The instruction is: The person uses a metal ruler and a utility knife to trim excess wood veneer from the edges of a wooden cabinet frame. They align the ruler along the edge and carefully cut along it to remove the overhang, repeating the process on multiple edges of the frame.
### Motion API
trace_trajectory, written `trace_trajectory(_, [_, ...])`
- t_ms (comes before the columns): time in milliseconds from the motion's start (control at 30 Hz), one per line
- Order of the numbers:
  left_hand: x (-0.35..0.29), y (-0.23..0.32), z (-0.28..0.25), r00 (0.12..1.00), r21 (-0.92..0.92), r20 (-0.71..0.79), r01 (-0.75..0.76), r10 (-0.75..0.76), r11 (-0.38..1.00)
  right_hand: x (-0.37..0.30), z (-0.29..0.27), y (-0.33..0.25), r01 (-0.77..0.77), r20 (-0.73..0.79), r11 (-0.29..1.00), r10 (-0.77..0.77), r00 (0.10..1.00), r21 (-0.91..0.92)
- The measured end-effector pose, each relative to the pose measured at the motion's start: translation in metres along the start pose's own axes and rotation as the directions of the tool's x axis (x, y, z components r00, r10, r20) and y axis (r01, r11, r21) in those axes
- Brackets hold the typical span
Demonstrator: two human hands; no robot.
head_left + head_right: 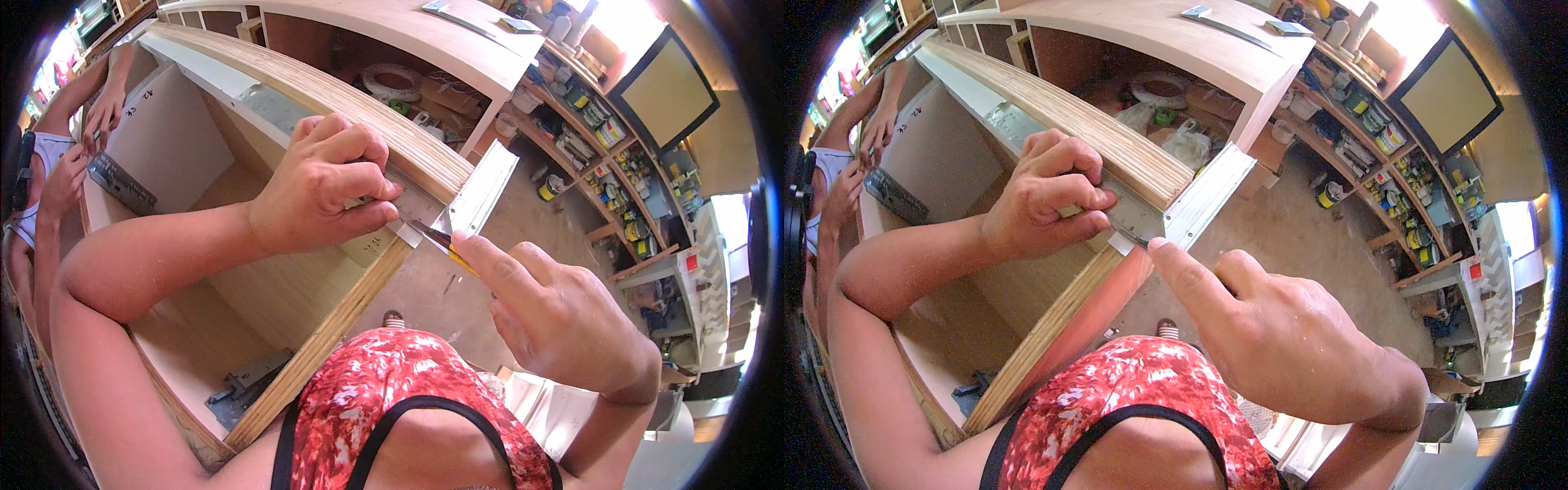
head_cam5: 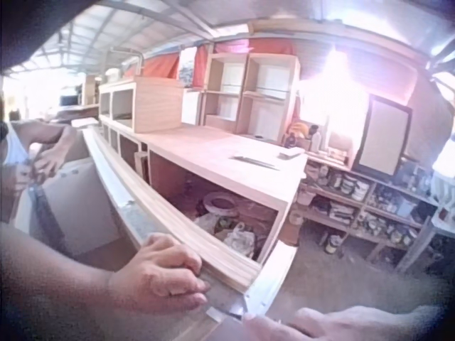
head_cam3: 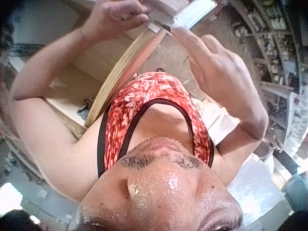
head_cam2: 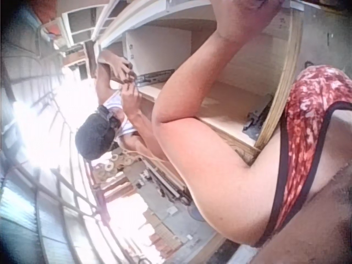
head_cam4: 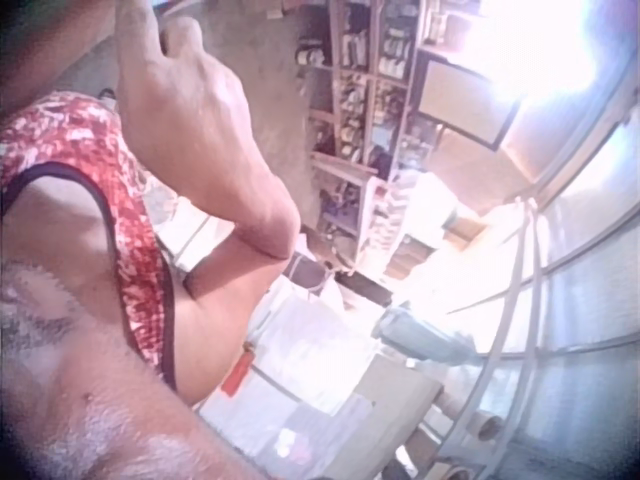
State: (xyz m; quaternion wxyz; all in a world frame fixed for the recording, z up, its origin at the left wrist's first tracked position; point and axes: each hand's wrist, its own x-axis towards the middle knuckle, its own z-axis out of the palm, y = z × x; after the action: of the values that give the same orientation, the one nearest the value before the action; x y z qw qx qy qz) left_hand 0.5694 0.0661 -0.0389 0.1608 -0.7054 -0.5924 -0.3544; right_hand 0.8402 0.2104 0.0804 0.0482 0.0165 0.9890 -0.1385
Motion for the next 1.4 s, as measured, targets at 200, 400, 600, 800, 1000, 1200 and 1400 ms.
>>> trace_trajectory(200, [-0.0001, 0.0030, -0.0035, 1.000, -0.001, 0.021, -0.009, 0.009, 1.000, 0.0010, 0.0004, 0.0005, -0.019, 0.037, 1.000, 0.020, 0.999, -0.009])
trace_trajectory(400, [0.0013, 0.0023, -0.0022, 1.000, -0.018, 0.011, -0.022, 0.023, 1.000, 0.0013, -0.0036, -0.0016, -0.033, 0.030, 0.999, 0.033, 0.999, 0.001])
trace_trajectory(600, [-0.0014, 0.0046, -0.0043, 1.000, 0.014, 0.009, -0.023, 0.023, 1.000, 0.0029, 0.0004, 0.0019, -0.017, -0.034, 1.000, 0.017, 0.999, 0.006])
trace_trajectory(800, [0.0012, 0.0049, -0.0018, 1.000, 0.015, 0.011, -0.008, 0.007, 1.000, 0.0007, -0.0017, -0.0020, -0.027, -0.017, 1.000, 0.027, 0.999, -0.009])
trace_trajectory(1000, [0.0016, 0.0051, -0.0022, 0.999, 0.002, -0.001, -0.034, 0.034, 0.999, 0.0018, -0.0008, 0.0001, -0.004, -0.013, 1.000, 0.004, 1.000, 0.001])
trace_trajectory(1200, [0.0034, 0.0042, -0.0010, 0.999, -0.008, -0.003, -0.045, 0.045, 0.999, -0.0011, 0.0009, 0.0003, -0.035, -0.032, 0.998, 0.034, 0.999, -0.054])
trace_trajectory(1400, [0.0018, 0.0061, -0.0041, 0.999, 0.017, 0.012, -0.032, 0.032, 0.999, 0.0010, -0.0036, 0.0017, 0.014, 0.009, 1.000, -0.014, 1.000, -0.026])
